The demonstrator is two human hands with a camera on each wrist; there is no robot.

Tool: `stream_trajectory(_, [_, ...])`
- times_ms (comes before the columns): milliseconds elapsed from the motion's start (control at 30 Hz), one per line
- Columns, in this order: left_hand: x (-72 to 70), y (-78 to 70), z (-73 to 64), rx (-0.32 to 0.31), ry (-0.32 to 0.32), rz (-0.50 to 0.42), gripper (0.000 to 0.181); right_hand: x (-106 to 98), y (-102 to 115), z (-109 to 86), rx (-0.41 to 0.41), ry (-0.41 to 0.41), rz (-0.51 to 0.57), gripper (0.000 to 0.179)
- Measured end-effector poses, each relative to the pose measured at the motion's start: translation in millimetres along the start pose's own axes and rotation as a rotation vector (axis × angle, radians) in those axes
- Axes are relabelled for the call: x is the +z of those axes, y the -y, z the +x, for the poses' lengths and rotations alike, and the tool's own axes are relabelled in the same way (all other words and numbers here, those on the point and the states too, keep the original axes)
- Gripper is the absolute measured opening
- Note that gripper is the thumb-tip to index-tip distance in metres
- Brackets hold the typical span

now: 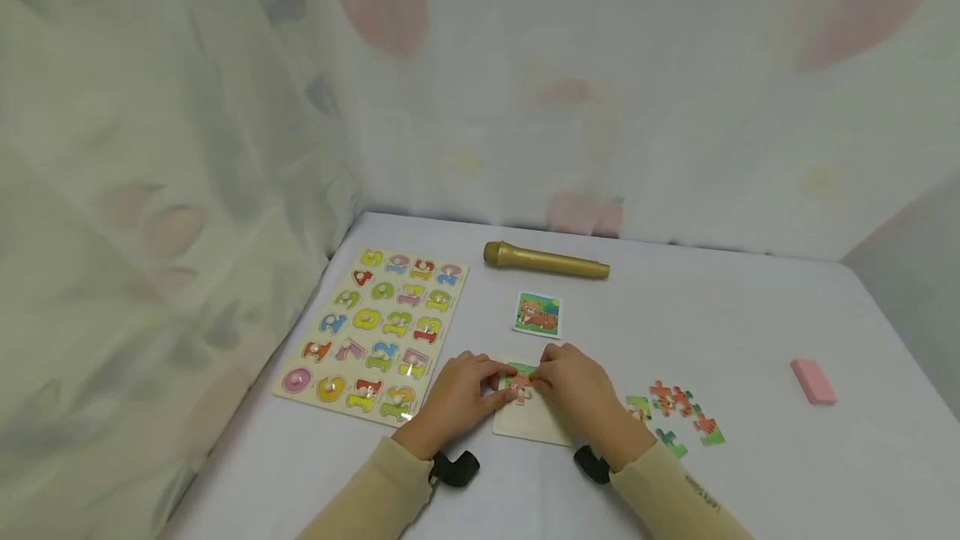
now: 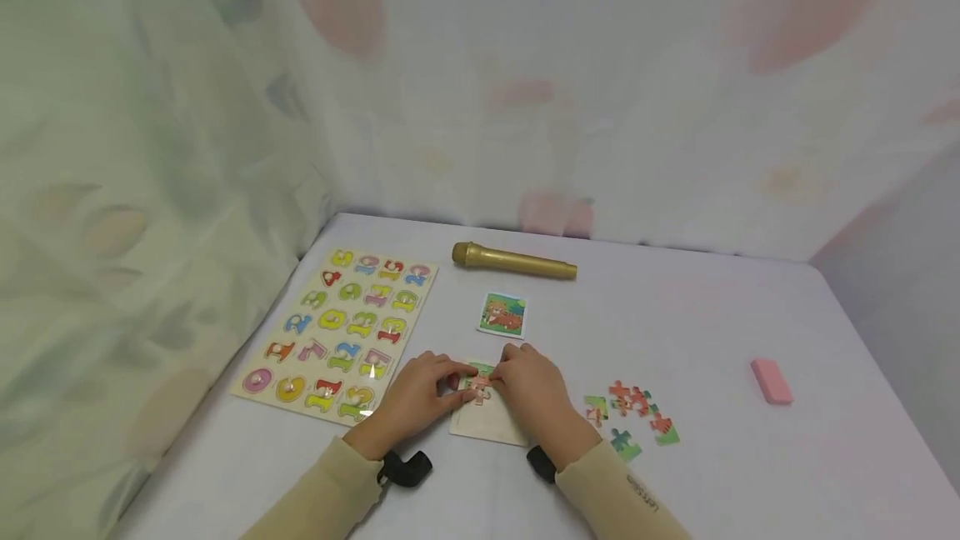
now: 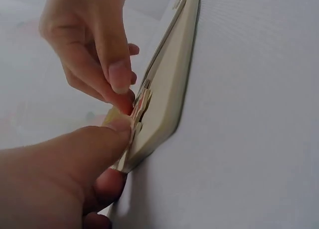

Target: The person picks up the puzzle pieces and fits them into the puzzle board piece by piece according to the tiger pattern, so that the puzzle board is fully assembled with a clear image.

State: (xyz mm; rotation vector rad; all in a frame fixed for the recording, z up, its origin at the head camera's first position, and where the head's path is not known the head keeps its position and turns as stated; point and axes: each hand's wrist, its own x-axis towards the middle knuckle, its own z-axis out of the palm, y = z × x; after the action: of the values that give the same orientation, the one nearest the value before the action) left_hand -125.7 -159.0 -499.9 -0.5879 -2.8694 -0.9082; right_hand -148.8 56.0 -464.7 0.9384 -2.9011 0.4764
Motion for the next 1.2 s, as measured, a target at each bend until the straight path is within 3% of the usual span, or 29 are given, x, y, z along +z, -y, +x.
stream_trajectory(167, [2.8,1.1,2.5,-0.019,0.013,-0.033,0.030,-3,3,-15.4,-0.086,0.008,-0.193,0.022])
stream_trajectory(400, [3.5,-3.0,4.6,-0.048,0.078,0.005,0.039,3,4,-27.9,-0.112,0.059,-0.387,0.040])
stream_trajectory(733, [-9.1,-10.4,11.3,-0.064,0.179,0.105,0.038,6,5,-28.3,-0.105,0.022,-0.308,0.040])
stream_trajectory(1000, [-19.8,-13.3,12.8,-0.110,0.234,0.107,0.038,8,16,-25.4,-0.094,0.096,-0.410,0.049])
stream_trajectory(1200, [-20.4,-18.6,15.6,-0.114,0.259,0.091,0.039,10,10,-30.1,-0.078,0.065,-0.344,0.045])
